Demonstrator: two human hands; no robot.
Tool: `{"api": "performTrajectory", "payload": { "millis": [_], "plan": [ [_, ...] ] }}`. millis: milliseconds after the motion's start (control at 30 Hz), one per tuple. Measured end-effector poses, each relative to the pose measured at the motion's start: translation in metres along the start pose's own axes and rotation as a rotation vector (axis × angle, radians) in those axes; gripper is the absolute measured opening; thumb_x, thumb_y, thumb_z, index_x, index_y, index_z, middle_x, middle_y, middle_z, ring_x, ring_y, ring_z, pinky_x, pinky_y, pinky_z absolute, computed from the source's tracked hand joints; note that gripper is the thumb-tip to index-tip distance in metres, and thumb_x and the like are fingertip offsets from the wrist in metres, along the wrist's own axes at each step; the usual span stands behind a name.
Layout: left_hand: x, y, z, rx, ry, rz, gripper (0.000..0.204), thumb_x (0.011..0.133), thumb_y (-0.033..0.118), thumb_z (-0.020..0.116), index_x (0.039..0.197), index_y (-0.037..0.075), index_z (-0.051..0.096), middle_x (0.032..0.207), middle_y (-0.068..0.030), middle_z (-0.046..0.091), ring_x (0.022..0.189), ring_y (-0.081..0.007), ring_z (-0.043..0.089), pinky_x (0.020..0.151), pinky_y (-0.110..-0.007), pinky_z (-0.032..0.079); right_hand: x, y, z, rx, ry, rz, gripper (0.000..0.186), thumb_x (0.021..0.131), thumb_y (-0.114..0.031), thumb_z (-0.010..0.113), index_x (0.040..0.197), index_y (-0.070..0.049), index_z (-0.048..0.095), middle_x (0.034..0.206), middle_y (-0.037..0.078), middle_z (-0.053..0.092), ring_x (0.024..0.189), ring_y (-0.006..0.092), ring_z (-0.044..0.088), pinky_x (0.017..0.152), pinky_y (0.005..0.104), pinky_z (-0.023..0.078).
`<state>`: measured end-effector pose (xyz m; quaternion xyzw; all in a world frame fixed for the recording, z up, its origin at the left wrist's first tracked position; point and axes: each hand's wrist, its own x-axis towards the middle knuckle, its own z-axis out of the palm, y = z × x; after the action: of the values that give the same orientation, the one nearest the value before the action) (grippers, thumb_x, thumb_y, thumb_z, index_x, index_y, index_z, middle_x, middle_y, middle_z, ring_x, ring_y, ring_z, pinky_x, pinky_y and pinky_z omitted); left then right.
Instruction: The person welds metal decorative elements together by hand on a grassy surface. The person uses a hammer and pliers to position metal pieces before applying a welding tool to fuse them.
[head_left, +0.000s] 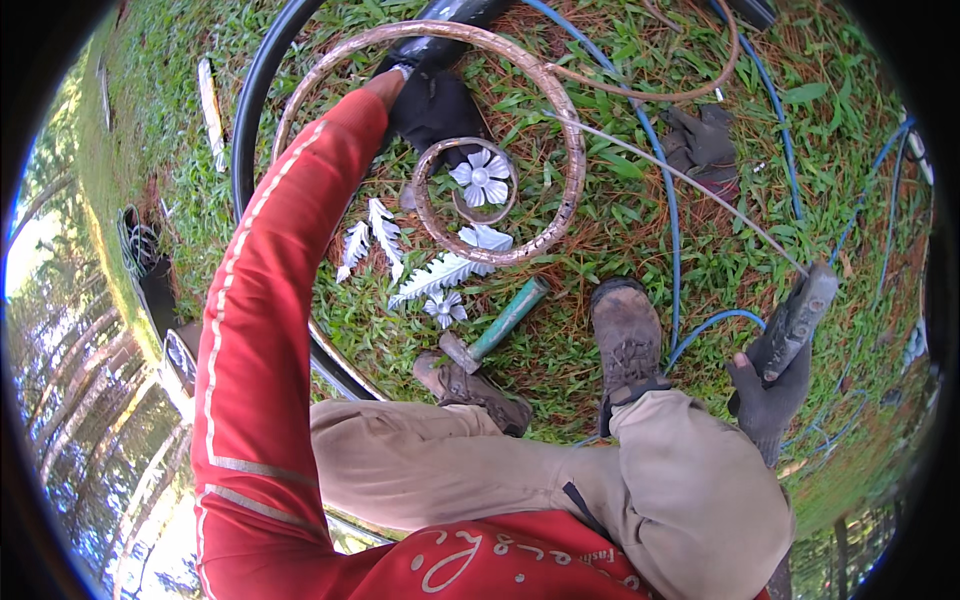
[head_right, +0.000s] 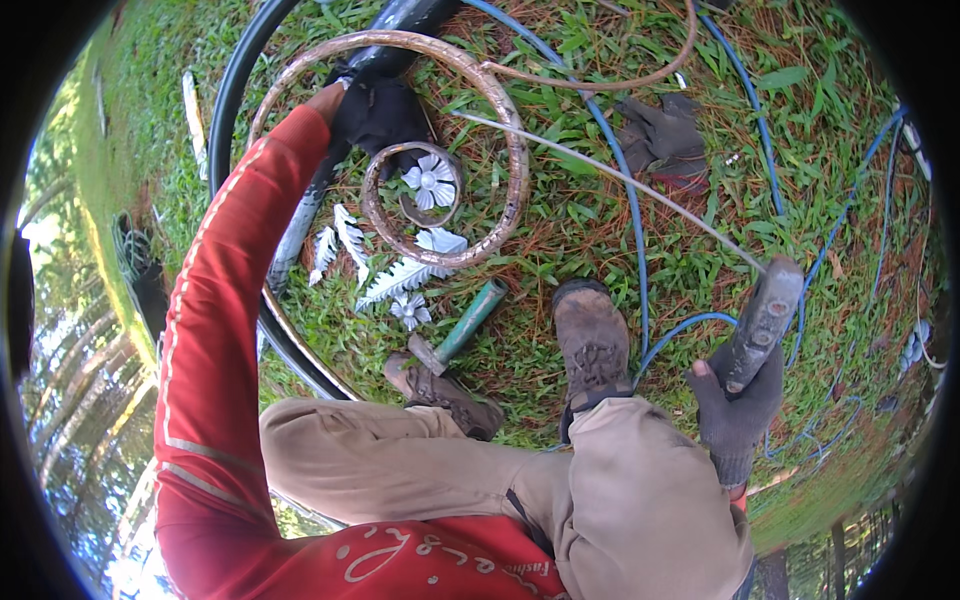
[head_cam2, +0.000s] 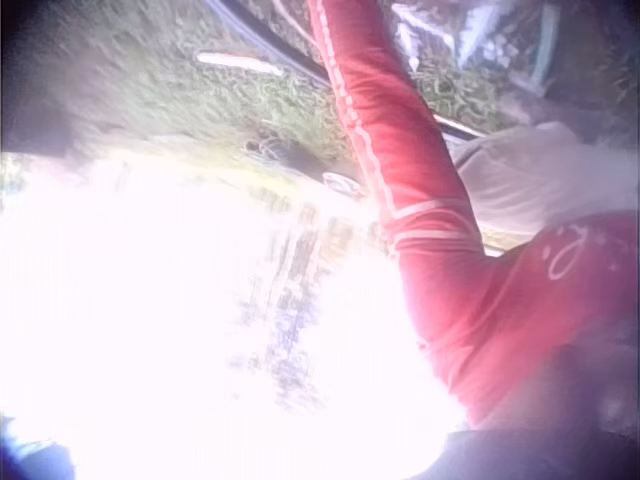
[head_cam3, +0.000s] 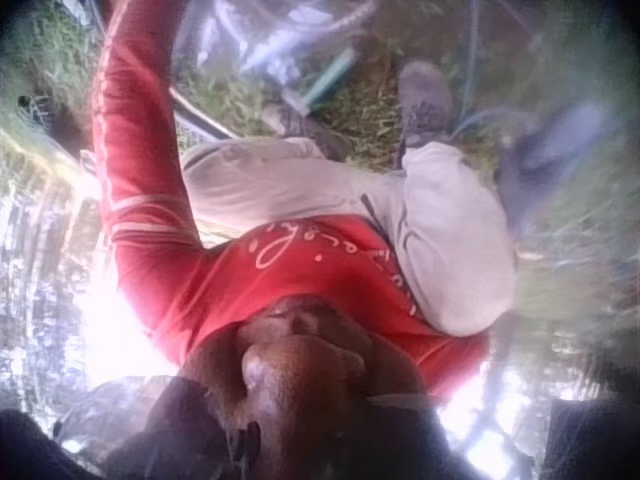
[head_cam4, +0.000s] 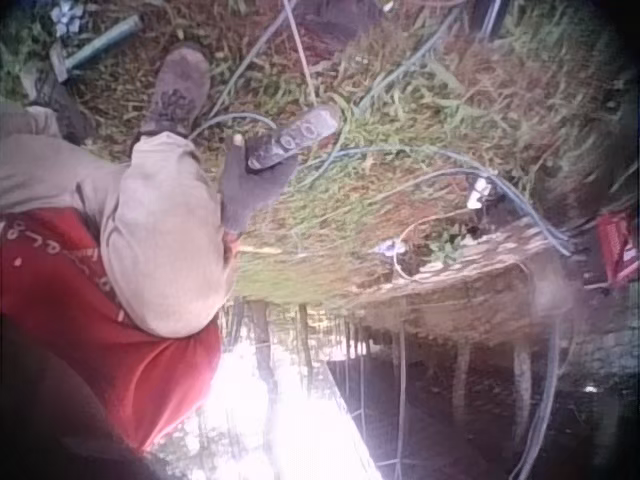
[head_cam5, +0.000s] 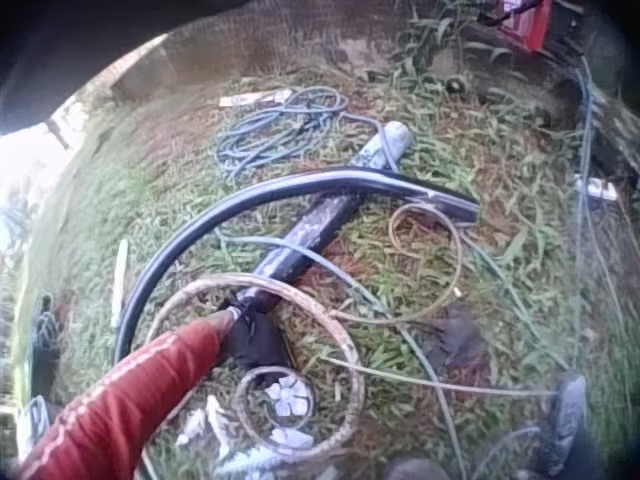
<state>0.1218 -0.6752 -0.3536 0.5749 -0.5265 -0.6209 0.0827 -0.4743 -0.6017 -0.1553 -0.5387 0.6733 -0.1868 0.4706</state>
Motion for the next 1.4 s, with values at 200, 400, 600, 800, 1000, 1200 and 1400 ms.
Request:
{"api": "performTrajectory", "payload": {
  "millis": [200,400,600,800,1000,1200,1400],
  "plan": [
    [0.003,0.003,-0.003,0.287,0.059,0.004,0.036,0.098,0.015,0.08,0.132,0.005,0.078,0.118,-0.0135,0.082,0.103,-0.0297,0.079,0.094,-0.042,0.065,0.012,-0.003,-0.016,-0.071,-0.053,-0.055,0.051,0.086,0.003,0.085,0.131,-0.001,0.063,0.092,0.001,0.066,0.079,0.0098,0.061,0.069,0.0296,0.051],
    [-0.032,-0.021,0.014,0.348,0.11,-0.047,0.039,0.095,0.014,0.083,0.133,0.006,0.077,0.117,-0.0146,0.081,0.104,-0.033,0.079,0.095,-0.043,0.065,0.026,0.009,-0.013,-0.03,-0.112,-0.099,0.045,0.086,0.002,0.086,0.124,-0.002,0.064,0.089,0.0,0.065,0.075,0.0091,0.058,0.067,0.0294,0.05],
    [-0.101,-0.062,0.056,0.263,0.126,-0.065,0.042,0.093,0.013,0.085,0.133,0.006,0.076,0.116,-0.0157,0.08,0.105,-0.0363,0.079,0.096,-0.044,0.065,0.035,-0.009,0.002,0.072,-0.143,-0.063,0.041,0.086,0.003,0.085,0.12,-0.003,0.062,0.088,0.0,0.064,0.072,0.0095,0.057,0.066,0.0296,0.05],
    [-0.136,-0.044,0.111,0.326,0.079,0.214,0.031,0.104,0.013,0.075,0.134,0.002,0.074,0.119,-0.0099,0.079,0.114,-0.024,0.078,0.097,-0.041,0.068,0.031,0.002,0.002,0.045,-0.164,-0.082,0.039,0.088,0.0,0.085,0.118,-0.004,0.061,0.09,0.001,0.064,0.073,0.0099,0.058,0.066,0.0297,0.05],
    [-0.126,-0.037,0.132,-1.262,0.256,-0.346,0.028,0.112,0.015,0.069,0.136,0.0,0.071,0.127,-0.01,0.078,0.114,-0.0215,0.079,0.1,-0.042,0.068,0.025,0.023,-0.002,0.052,-0.225,-0.111,0.04,0.095,-0.017,0.087,0.121,-0.004,0.061,0.092,0.0,0.063,0.077,0.0092,0.057,0.069,0.0295,0.049],
    [-0.136,-0.079,0.127,-0.559,0.153,0.157,0.03,0.114,0.017,0.064,0.138,-0.001,0.068,0.13,-0.0142,0.078,0.118,-0.0263,0.079,0.106,-0.047,0.066,0.025,0.025,0.0,0.141,-0.34,-0.14,0.054,0.104,-0.044,0.079,0.133,-0.002,0.061,0.097,0.002,0.062,0.081,0.01,0.055,0.069,0.0304,0.047],
    [-0.133,-0.086,0.131,-1.121,0.092,-0.107,0.034,0.116,0.019,0.061,0.14,-0.004,0.066,0.134,-0.017,0.077,0.125,-0.0281,0.078,0.109,-0.048,0.065,0.025,0.01,0.008,0.112,-0.403,-0.031,0.061,0.106,-0.048,0.074,0.141,0.0,0.061,0.101,0.003,0.061,0.085,0.012,0.053,0.073,0.0318,0.046]
  ]
}}
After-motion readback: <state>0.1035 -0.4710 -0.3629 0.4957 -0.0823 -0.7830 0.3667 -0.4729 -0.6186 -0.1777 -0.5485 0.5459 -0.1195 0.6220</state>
